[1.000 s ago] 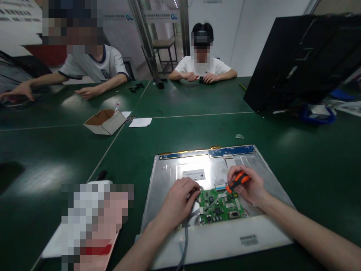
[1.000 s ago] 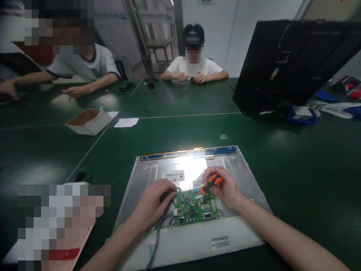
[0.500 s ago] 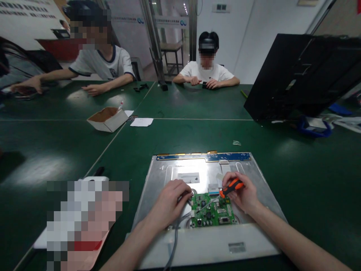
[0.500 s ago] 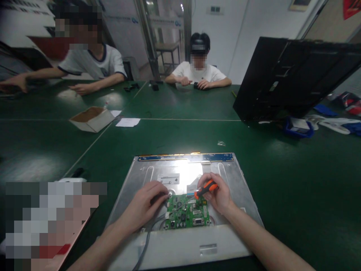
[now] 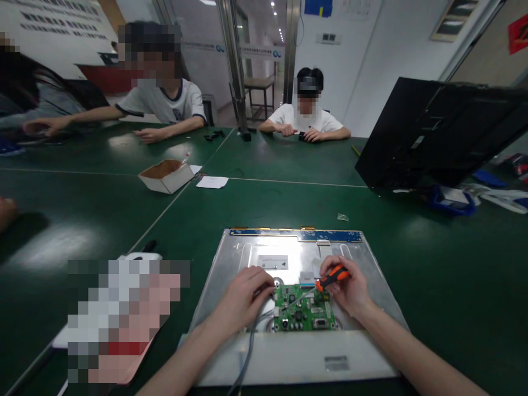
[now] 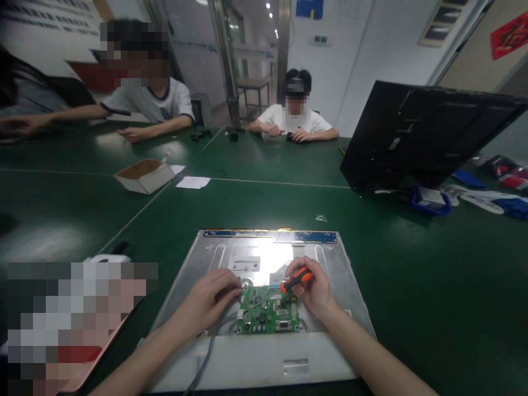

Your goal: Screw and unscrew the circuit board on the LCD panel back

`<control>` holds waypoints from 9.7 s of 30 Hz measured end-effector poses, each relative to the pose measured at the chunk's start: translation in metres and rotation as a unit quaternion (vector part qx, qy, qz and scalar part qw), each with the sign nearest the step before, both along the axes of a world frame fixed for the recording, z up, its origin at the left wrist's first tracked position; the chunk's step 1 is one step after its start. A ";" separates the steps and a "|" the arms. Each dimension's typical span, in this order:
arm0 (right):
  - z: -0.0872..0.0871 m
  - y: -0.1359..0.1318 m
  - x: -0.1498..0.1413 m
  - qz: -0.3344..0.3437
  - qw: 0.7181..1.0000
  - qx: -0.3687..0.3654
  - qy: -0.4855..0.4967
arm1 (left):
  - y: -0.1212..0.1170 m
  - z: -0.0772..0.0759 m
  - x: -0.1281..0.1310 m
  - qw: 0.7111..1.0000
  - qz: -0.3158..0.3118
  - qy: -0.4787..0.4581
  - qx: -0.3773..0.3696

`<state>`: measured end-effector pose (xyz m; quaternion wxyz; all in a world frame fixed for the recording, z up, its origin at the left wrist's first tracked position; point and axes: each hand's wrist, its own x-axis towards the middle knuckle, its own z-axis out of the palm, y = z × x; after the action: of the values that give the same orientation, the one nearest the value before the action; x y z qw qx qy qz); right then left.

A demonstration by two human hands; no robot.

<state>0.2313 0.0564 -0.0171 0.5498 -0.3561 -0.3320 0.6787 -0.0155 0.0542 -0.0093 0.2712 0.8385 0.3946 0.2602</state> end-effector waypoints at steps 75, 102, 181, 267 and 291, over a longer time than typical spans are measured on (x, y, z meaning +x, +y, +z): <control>0.000 0.005 0.001 0.035 0.999 0.024 -0.028 | 0.004 0.011 0.018 1.000 0.010 -0.004 0.011; -0.007 0.009 0.004 0.060 0.998 0.014 -0.020 | 0.006 0.000 0.009 0.999 0.015 -0.008 -0.049; 0.102 0.016 -0.038 0.132 0.657 0.463 -0.580 | 0.032 0.000 0.004 0.986 -0.055 -0.034 -0.156; 0.117 0.007 -0.034 0.124 0.532 0.497 -0.675 | 0.033 -0.004 0.006 0.982 -0.054 -0.055 -0.173; 0.119 0.009 -0.030 0.152 0.559 0.477 -0.661 | 0.032 -0.001 0.006 0.976 -0.064 -0.069 -0.196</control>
<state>0.2015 0.0658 0.1015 0.1543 -0.3351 -0.9269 0.0694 -0.0091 0.0858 -0.0104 0.4728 0.7728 0.3633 0.2173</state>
